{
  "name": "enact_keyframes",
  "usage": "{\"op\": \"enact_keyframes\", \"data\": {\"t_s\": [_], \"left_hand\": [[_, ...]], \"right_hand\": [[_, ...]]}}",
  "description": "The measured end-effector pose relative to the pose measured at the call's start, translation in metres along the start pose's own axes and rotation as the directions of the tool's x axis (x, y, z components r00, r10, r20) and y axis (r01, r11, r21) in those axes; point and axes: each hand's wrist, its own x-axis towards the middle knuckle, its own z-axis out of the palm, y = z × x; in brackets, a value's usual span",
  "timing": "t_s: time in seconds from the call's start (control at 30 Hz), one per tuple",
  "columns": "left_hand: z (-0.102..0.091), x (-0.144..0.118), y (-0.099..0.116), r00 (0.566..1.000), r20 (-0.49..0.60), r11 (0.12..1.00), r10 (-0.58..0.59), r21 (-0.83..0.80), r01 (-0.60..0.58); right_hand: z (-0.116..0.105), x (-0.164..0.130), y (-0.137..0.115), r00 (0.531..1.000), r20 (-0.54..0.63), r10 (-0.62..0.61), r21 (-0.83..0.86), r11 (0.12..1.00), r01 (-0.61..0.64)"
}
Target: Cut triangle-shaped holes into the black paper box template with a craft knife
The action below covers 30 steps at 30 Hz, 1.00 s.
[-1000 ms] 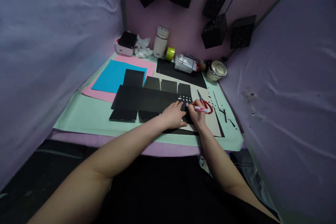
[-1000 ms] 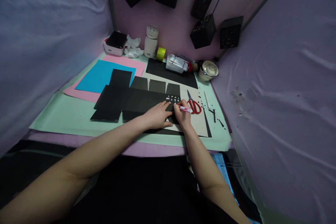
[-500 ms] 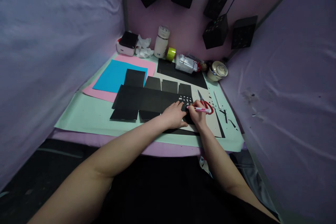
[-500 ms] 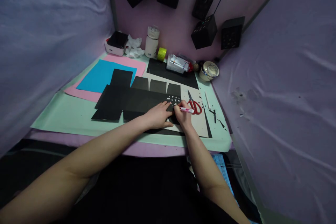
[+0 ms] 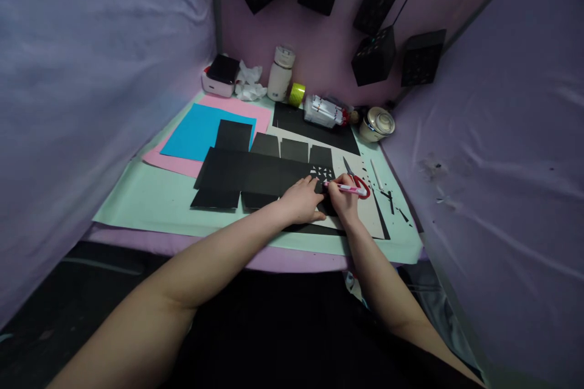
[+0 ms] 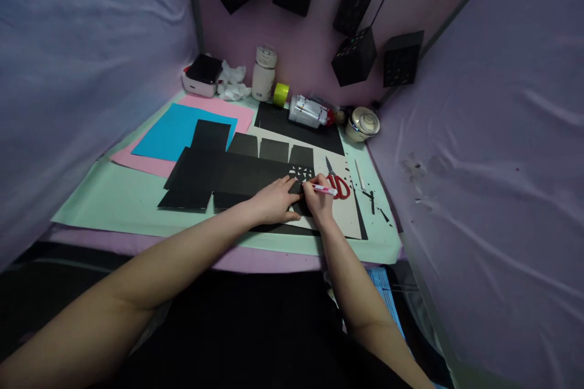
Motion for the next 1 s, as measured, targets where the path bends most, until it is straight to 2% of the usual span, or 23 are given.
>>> {"op": "enact_keyframes", "data": {"t_s": [1.0], "left_hand": [[0.0001,0.0002,-0.0003,1.000,0.007,1.000,-0.010,-0.012,0.010]], "right_hand": [[-0.0012,-0.0017,-0.0069,0.999,0.040,-0.015,0.034,0.999,0.014]]}}
